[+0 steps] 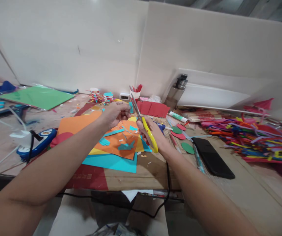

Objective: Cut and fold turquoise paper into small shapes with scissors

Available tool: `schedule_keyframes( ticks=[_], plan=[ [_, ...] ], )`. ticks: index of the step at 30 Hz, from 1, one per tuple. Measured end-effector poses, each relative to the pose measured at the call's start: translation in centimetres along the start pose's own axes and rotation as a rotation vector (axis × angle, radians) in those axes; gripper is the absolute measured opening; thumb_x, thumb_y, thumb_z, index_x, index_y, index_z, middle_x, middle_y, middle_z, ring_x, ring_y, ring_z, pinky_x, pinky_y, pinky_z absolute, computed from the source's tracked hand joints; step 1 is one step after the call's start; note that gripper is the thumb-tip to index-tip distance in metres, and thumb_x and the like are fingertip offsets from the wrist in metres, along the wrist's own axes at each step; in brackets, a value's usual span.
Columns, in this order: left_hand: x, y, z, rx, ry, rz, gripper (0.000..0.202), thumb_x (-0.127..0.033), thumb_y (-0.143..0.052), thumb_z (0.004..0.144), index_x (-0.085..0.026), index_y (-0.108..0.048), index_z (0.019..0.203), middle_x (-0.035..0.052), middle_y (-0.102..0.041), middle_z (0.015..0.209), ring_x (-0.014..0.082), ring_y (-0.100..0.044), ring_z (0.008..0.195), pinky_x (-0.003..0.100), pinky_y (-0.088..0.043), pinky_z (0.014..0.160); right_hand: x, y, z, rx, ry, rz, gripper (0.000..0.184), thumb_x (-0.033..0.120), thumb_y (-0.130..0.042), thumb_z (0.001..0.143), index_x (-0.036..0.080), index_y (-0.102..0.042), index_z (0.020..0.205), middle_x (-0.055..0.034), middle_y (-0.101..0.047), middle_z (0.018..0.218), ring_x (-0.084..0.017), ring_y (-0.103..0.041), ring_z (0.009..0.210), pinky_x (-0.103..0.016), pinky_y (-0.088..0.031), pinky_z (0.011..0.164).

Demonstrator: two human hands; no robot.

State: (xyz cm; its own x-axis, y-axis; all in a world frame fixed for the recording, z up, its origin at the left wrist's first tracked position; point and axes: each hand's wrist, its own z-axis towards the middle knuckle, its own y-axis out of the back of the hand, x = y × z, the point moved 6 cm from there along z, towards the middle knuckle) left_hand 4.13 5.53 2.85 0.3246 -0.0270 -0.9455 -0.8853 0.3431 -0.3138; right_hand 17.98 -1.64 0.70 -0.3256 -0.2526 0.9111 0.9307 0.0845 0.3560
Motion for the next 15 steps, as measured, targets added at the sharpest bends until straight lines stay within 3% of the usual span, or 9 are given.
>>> schedule_keyframes(
  ticks=[15],
  plan=[
    [-0.32,0.0,-0.12,-0.021,-0.007,0.012,0.008,-0.011,-0.062,0.057,-0.013,-0.054,0.056,0.0006,-0.055,0.054,0.0065,-0.05,0.044,0.018,-0.035,0.042,0.14,-0.4,-0.2,0.0,-0.023,-0.022,0.04,0.059,-0.061,0.083,0.02,-0.054,0.089,0.0048,-0.048,0.061,-0.007,-0.041,0.047,-0.019,-0.034,0.042]
  ],
)
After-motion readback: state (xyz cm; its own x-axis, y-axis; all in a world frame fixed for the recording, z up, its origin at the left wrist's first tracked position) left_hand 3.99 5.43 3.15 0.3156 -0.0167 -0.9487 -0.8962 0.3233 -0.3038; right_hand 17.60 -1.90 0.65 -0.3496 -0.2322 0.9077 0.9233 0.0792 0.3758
